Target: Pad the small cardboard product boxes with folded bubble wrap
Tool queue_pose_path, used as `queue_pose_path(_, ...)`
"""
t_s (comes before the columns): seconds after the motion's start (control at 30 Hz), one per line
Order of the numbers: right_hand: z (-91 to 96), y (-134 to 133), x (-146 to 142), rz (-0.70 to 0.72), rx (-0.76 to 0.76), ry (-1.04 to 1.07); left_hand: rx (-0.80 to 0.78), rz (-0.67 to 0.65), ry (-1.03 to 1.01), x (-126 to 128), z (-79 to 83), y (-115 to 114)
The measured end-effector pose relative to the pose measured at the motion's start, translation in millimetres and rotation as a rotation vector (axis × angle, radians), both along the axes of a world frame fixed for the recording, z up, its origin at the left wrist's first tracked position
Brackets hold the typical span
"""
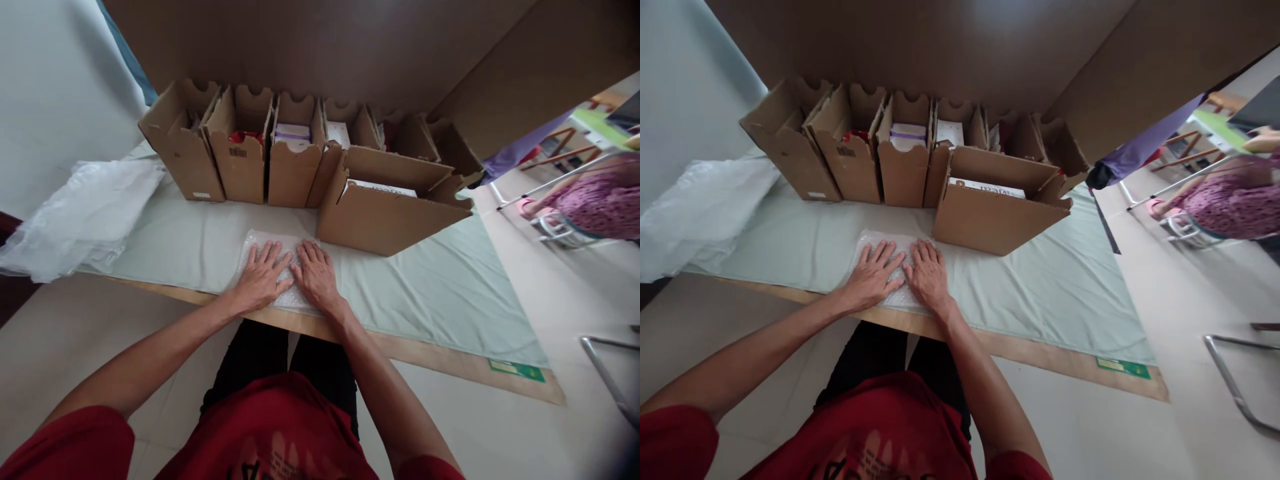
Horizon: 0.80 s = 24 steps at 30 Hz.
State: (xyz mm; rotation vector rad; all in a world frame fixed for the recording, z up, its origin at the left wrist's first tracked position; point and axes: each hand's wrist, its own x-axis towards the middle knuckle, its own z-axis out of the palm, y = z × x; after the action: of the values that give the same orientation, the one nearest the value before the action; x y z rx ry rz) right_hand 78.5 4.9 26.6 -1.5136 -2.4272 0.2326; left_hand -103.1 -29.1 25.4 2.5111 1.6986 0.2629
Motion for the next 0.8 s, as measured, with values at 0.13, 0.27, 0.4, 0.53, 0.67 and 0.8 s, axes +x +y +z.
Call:
queue_pose_path(0.13, 0.7, -2, -2, -0.032, 0.024, -0.013, -0.013, 0.091, -0.009, 1, 5.5, 0)
queue_pose_path(0.27, 6.5, 3, -1, -0.029, -0.019, 0.002, -0.01, 0.175, -0.044, -3, 13.6, -6)
queue_pose_path(0.4, 19.1, -7, 26, -0.024, -0.099, 0.149, 0.019, -0.038, -0.134, -23, 23.0, -30)
queue_pose_path(0.53, 33.0, -49, 61, 0.102, -0.112, 0.24, 0.026, -0.292, -0.194, -46, 26.4, -53)
queue_pose_path(0.67, 33.8, -81, 68, 0.268, -0.137, 0.119, 0.045, -0.307, -0.223, -53, 23.8, -56)
queue_pose_path(0.8, 20.5, -80, 62, 0.31, -0.001, 0.073, 0.09, -0.306, -0.178, -50, 27.6, -49)
